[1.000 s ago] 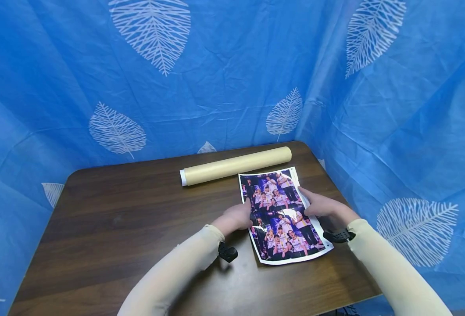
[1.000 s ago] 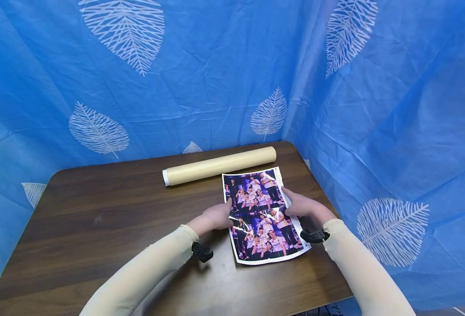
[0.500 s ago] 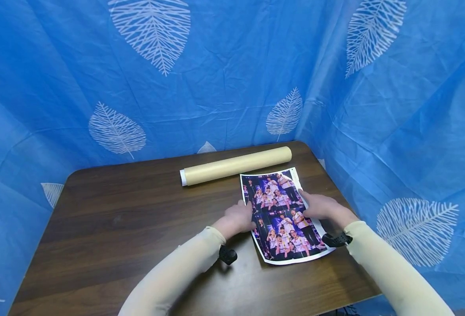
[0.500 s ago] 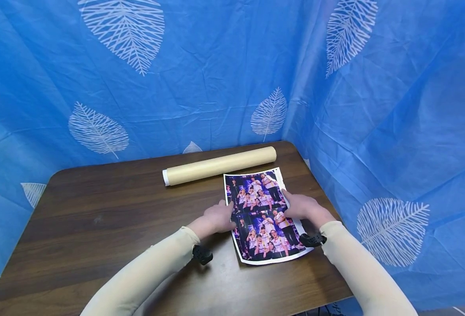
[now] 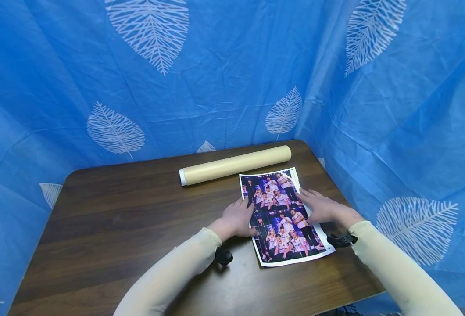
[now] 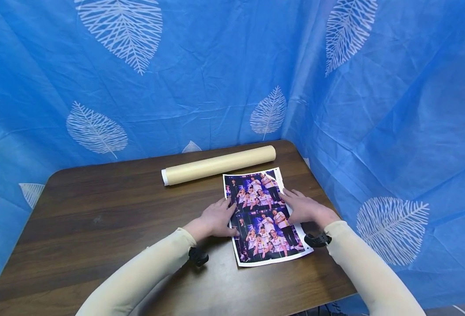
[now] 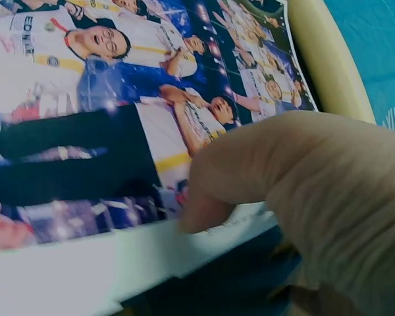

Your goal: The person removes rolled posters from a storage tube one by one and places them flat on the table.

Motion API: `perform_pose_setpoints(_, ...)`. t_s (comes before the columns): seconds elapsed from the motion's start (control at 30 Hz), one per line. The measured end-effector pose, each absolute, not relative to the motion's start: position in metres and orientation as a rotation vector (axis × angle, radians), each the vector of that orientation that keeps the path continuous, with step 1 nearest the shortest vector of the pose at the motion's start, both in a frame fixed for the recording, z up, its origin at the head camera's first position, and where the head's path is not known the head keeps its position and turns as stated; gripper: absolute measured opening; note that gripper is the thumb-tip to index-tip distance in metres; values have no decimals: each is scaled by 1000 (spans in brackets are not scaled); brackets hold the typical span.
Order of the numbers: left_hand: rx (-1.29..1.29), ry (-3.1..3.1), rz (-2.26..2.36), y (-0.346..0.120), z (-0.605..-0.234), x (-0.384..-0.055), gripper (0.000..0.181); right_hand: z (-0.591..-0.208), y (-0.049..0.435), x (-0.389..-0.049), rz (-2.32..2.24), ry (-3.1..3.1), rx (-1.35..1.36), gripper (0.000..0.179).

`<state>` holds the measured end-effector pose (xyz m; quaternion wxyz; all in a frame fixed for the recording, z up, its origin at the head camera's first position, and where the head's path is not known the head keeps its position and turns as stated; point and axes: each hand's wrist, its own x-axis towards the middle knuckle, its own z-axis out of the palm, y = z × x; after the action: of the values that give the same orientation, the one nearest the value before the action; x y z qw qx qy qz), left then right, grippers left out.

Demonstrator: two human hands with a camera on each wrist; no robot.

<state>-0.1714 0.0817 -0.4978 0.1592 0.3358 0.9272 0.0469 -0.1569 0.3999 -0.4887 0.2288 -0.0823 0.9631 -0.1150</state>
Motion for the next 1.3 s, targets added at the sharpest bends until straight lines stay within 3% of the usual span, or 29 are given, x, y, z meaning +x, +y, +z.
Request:
perform_pose_setpoints(0.2, 966, 2616, 3, 81, -495, -167, 131, -478, 398, -156, -346, 2517, -204, 124)
perform_pose_setpoints(0.47, 924, 2570, -60, 83, -495, -166, 146, -474, 390, -157, -60, 2486, -245, 147)
perform_pose_setpoints(1.3, 983, 2604, -101, 98, -506, -168, 140, -468, 398, -173, 177, 2505, -258, 145)
